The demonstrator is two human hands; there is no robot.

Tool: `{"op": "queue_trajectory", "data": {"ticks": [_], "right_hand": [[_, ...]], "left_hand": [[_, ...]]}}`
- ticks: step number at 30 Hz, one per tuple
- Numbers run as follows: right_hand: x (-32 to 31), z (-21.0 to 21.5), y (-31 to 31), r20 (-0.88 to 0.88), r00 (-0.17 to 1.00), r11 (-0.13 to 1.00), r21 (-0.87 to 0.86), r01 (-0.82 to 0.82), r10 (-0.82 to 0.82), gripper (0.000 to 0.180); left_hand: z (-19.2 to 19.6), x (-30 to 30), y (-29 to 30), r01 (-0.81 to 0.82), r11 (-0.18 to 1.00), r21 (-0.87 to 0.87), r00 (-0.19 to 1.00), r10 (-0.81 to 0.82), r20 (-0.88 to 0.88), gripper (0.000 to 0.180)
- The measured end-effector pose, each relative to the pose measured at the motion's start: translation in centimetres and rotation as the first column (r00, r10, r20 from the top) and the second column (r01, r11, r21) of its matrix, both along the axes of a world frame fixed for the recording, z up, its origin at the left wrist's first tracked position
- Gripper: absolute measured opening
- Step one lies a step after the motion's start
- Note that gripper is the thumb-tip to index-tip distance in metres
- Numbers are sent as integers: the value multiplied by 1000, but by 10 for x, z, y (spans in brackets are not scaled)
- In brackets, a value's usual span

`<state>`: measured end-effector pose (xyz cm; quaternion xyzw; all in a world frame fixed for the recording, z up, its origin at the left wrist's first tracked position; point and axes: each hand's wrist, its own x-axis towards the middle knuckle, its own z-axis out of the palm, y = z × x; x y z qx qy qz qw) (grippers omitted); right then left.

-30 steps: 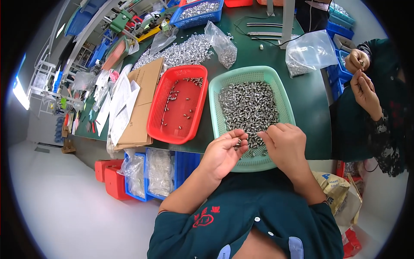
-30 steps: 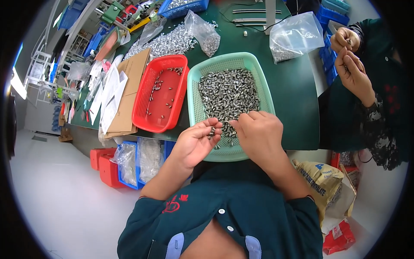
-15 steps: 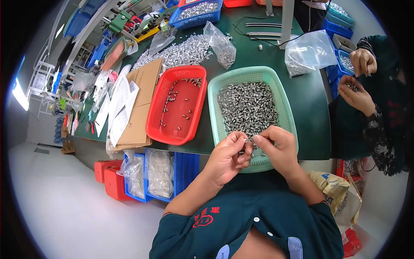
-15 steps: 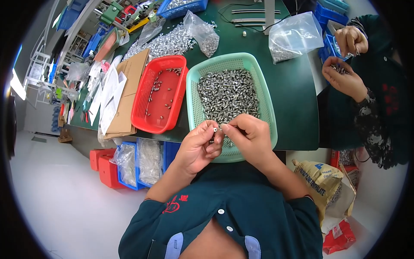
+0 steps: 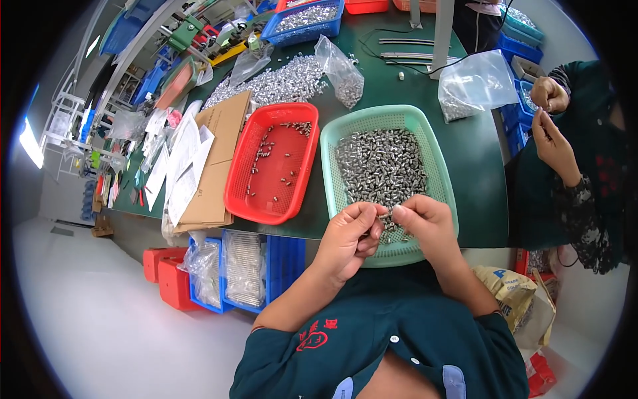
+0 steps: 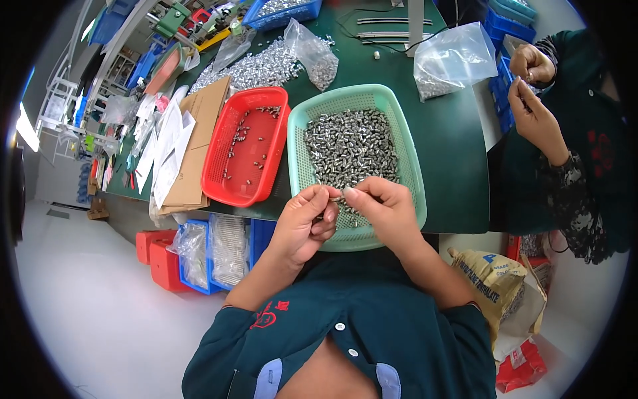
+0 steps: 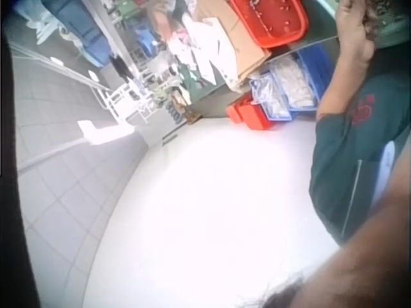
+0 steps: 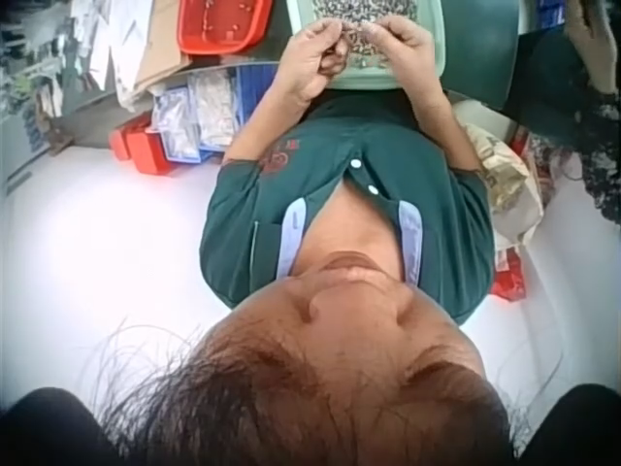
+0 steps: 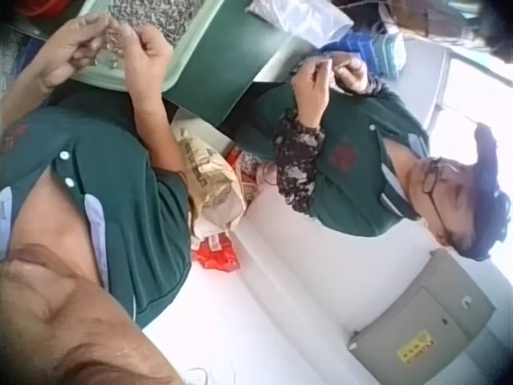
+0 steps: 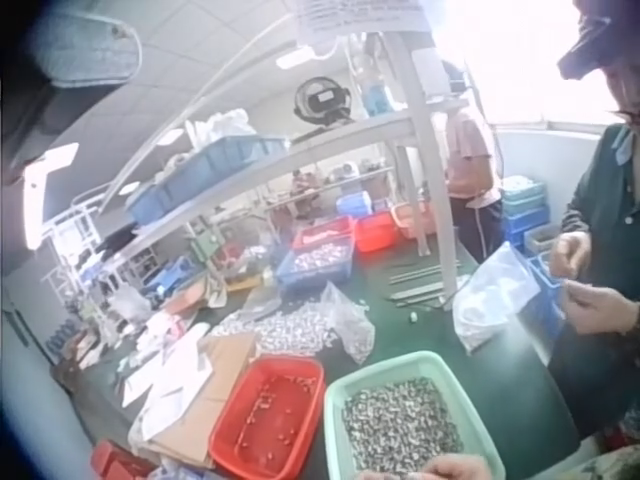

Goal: Sorting and inspecting small metal hardware components at a manufacturing workstation.

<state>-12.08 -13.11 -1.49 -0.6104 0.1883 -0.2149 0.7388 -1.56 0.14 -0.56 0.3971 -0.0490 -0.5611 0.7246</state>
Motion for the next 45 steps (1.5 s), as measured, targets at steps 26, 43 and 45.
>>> {"op": "queue_trajectory", "data": {"ticks": [26, 43, 45], "right_hand": [[0, 18, -4, 171, 984, 620, -767, 163, -47, 14], [-2, 14, -15, 78, 960, 364, -915, 176, -269, 26], [-3, 15, -15, 64, 959, 408, -896, 178, -278, 27]], "left_hand": [[3, -5, -1, 31, 998, 53, 968, -43, 246, 16], [-8, 9, -2, -48, 992, 115, 996, 56, -65, 20], [-9, 9, -2, -5, 998, 60, 997, 9, -76, 19]]}}
